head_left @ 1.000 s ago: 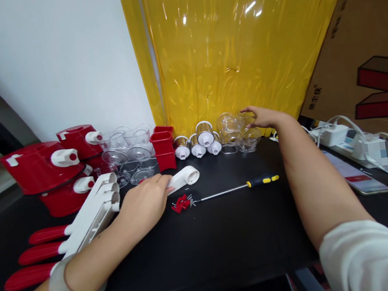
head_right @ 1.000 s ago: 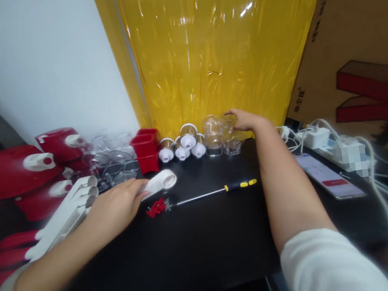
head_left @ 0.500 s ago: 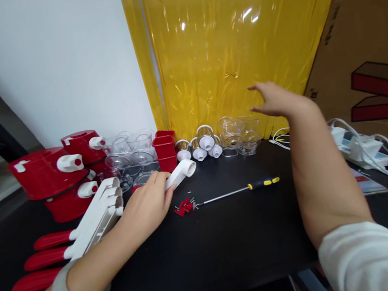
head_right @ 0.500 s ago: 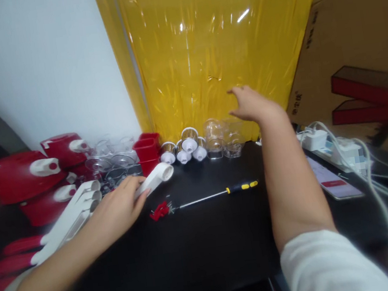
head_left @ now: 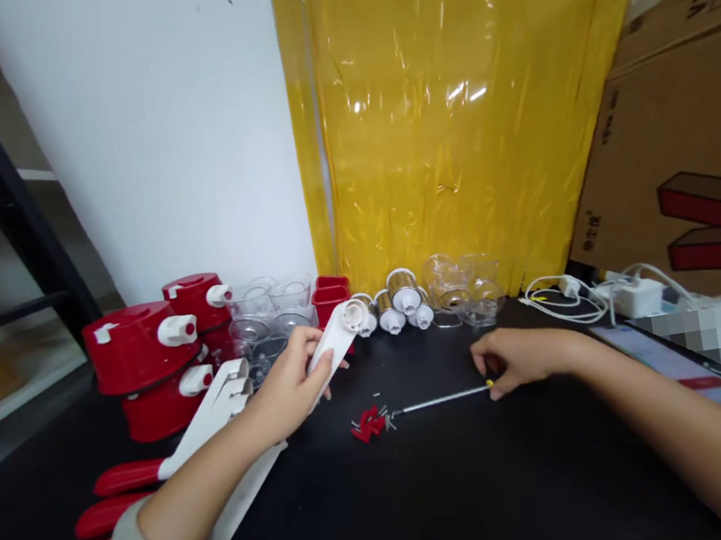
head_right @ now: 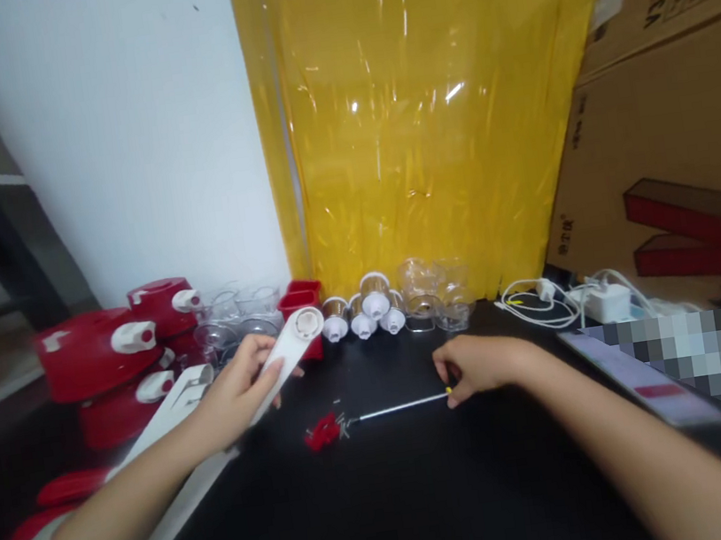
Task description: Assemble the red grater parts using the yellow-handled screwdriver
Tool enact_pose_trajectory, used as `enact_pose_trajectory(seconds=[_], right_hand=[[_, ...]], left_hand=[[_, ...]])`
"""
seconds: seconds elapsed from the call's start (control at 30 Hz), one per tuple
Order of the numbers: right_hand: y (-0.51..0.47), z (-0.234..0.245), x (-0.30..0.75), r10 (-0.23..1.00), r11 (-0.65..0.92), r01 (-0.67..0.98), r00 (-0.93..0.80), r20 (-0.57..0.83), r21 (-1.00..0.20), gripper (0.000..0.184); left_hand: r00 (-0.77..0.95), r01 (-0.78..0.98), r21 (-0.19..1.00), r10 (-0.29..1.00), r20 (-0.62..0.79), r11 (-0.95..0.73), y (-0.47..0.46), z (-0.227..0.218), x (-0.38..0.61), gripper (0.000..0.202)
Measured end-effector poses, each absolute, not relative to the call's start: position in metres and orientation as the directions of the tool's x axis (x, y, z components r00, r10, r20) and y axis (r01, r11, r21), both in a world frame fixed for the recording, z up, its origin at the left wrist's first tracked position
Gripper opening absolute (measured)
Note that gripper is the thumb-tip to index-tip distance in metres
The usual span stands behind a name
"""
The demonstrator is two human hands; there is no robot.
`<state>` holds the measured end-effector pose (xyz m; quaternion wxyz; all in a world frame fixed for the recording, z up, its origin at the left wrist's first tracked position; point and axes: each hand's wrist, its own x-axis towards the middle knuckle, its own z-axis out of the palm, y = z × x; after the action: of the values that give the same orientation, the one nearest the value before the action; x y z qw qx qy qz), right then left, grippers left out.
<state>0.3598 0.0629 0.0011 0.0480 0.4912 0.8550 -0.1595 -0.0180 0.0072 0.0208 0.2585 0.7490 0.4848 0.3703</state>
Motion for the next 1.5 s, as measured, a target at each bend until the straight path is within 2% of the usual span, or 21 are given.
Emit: enact_pose_trajectory(seconds=[0.1, 0.23, 0.37, 0.47, 0.57, 0.7, 0.77, 0.93, 1.1, 1.27, 1.33, 1.5], right_hand=[[0.069, -0.011, 0.369, 0.779, 0.513, 0.785, -0.596, -0.196, -0.348, 0.022], [0.071, -0.016, 0.366, 0.782, 0.551, 0.718, -0.622, -0.038, -0.425, 0.017], [0.065, -0.01, 0.36, 0.808, 0.496, 0.653, -0.589, 0.028, -0.572, 0.031], [0.056, -0.004, 0.353, 0.853, 0.437, 0.633, -0.517, 0.072, -0.638, 0.033], [0.048, -0.004, 0.345, 0.86, 0.497, 0.67, -0.466, 0.208, -0.552, 0.028], [0.043, -0.007, 0.338, 0.796, 0.594, 0.765, -0.512, 0.325, -0.251, 0.022], [0.043, -0.008, 0.339, 0.782, 0.598, 0.785, -0.528, 0.332, -0.16, 0.021], [0.051, -0.007, 0.349, 0.814, 0.514, 0.85, -0.443, 0.375, -0.111, 0.03], [0.06, -0.009, 0.357, 0.804, 0.539, 0.837, -0.479, 0.352, -0.091, 0.033], [0.064, -0.013, 0.355, 0.819, 0.501, 0.865, -0.478, 0.317, 0.011, 0.035], [0.064, -0.016, 0.352, 0.825, 0.493, 0.869, -0.481, 0.297, 0.039, 0.031], [0.066, -0.025, 0.337, 0.793, 0.558, 0.828, -0.552, 0.257, 0.056, 0.006]], left_hand=[[0.205, 0.51, 0.787, 0.937, 0.282, -0.348, 0.011, 0.02, -0.021, 0.035], [0.15, 0.594, 0.737, 0.944, 0.293, -0.323, 0.011, 0.021, -0.024, 0.039], [0.115, 0.761, 0.564, 0.922, 0.369, -0.321, 0.008, 0.025, -0.025, 0.041], [0.097, 0.865, 0.416, 0.909, 0.406, -0.279, 0.007, 0.025, -0.023, 0.038], [0.082, 0.907, 0.353, 0.918, 0.387, -0.229, 0.006, 0.024, -0.019, 0.036], [0.06, 0.942, 0.288, 0.932, 0.356, -0.171, 0.004, 0.022, -0.014, 0.037], [0.064, 0.955, 0.252, 0.935, 0.349, -0.159, 0.003, 0.022, -0.013, 0.037], [0.089, 0.967, 0.195, 0.932, 0.35, -0.166, 0.0, 0.019, -0.011, 0.035], [0.054, 0.971, 0.201, 0.939, 0.34, -0.129, -0.002, 0.02, -0.008, 0.035], [0.037, 0.975, 0.194, 0.937, 0.348, -0.111, -0.004, 0.022, -0.006, 0.036], [0.035, 0.975, 0.193, 0.935, 0.352, -0.109, -0.005, 0.023, -0.005, 0.036], [0.01, 0.977, 0.192, 0.918, 0.397, -0.093, -0.005, 0.029, -0.007, 0.04]])
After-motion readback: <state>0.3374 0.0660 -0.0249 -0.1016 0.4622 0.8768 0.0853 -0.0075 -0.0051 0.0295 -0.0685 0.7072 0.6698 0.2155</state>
